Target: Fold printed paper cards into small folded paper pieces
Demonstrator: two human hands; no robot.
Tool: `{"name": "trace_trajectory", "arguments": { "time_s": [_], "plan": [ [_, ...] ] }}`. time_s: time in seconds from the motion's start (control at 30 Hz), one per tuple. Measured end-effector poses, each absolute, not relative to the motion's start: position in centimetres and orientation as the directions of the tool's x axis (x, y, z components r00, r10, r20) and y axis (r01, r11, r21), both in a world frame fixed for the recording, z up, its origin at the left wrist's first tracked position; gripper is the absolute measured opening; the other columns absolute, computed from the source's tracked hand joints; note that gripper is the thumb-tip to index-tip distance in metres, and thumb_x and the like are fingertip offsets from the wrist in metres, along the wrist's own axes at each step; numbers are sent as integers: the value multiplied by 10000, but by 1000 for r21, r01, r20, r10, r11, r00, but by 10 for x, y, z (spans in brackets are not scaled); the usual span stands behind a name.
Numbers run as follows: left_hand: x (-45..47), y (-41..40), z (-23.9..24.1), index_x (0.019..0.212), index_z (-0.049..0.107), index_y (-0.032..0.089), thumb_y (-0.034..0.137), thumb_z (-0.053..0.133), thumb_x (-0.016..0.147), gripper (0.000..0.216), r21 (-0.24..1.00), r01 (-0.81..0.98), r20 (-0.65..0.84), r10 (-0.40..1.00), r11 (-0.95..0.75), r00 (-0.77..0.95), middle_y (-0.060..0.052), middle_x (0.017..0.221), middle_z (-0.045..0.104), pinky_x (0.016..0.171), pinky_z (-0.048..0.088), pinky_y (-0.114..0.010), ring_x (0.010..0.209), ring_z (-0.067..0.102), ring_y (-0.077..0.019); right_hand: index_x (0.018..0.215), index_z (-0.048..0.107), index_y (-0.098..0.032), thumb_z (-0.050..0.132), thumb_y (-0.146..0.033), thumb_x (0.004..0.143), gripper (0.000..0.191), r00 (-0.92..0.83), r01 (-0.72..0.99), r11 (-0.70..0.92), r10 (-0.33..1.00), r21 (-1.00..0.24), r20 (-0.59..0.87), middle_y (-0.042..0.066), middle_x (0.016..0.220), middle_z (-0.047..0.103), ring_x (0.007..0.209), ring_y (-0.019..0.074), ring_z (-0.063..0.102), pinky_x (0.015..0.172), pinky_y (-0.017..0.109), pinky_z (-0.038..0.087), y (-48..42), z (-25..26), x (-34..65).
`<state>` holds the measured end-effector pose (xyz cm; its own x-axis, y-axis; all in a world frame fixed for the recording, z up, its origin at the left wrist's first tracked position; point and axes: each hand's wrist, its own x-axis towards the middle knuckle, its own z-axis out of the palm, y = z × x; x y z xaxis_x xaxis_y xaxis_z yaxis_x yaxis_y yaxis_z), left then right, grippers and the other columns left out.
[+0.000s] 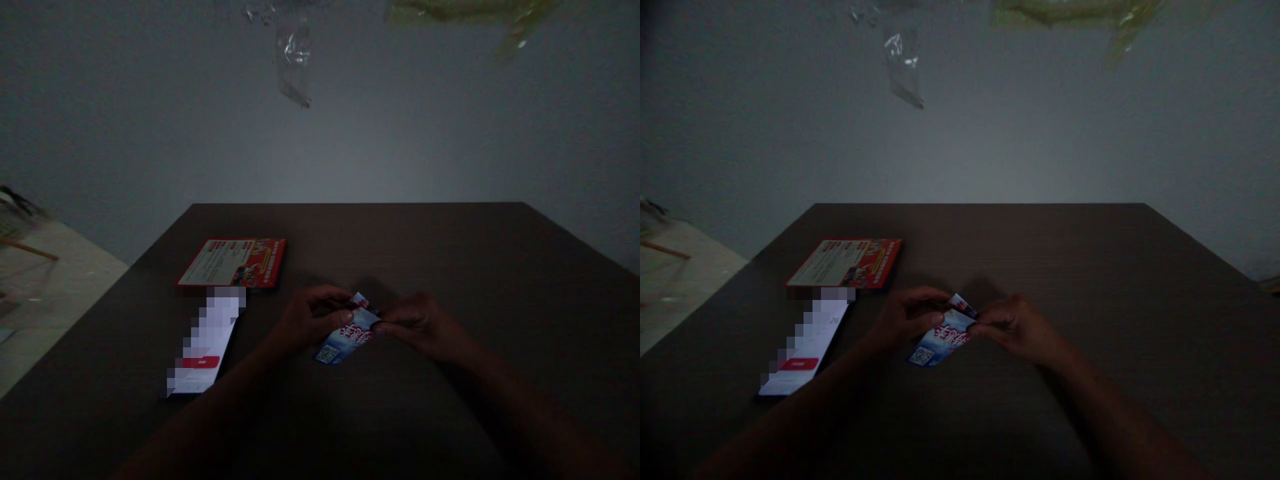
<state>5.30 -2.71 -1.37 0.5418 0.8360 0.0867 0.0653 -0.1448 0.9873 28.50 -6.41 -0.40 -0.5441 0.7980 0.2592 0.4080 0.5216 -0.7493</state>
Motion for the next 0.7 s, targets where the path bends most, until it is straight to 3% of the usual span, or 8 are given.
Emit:
{"name": "trace_trajectory", "arguments": {
  "time_s": [0.13, 0.23, 0.33, 0.53, 0.7],
  "plan": [
    [55, -30, -10, 1082, 628, 176, 262, 704, 729, 371, 947, 76, 236, 833, -313, 500, -72, 991, 695, 769, 519, -297, 897, 651, -192, 765, 690, -132, 572, -292, 869, 223, -582, 429, 597, 756, -678, 298, 18, 625, 615, 534, 86, 529, 506, 203, 378, -66, 0, 280],
    [55, -31, -7, 952, 680, 171, 207, 652, 771, 187, 866, 41, 404, 748, -498, 527, -78, 986, 689, 774, 513, -290, 894, 648, -179, 791, 690, -132, 572, -272, 870, 200, -598, 416, 620, 738, -665, 313, 19, 644, 616, 541, 84, 533, 511, 205, 376, -68, 2, 278],
    [54, -32, -2, 888, 699, 173, 180, 604, 804, 126, 809, 34, 479, 691, -587, 541, -79, 957, 690, 756, 513, -282, 860, 651, -164, 826, 694, -139, 580, -258, 866, 169, -589, 412, 638, 731, -650, 345, 32, 688, 648, 577, 94, 563, 533, 206, 396, -69, 3, 278],
    [55, -36, 4, 814, 702, 166, 201, 578, 820, 129, 855, 129, 384, 779, -503, 496, -64, 894, 697, 700, 507, -249, 800, 655, -149, 833, 690, -146, 586, -240, 861, 142, -527, 356, 591, 766, -724, 367, 46, 740, 694, 653, 111, 632, 584, 195, 450, -71, 0, 274],
    [54, -35, 6, 810, 700, 161, 223, 531, 847, 184, 881, 199, 282, 813, -430, 510, -58, 861, 693, 652, 487, -231, 778, 648, -149, 777, 690, -158, 597, -293, 846, 178, -455, 297, 386, 861, -873, 227, 37, 741, 697, 665, 122, 632, 597, 213, 472, -71, -4, 272]
  ]
}}
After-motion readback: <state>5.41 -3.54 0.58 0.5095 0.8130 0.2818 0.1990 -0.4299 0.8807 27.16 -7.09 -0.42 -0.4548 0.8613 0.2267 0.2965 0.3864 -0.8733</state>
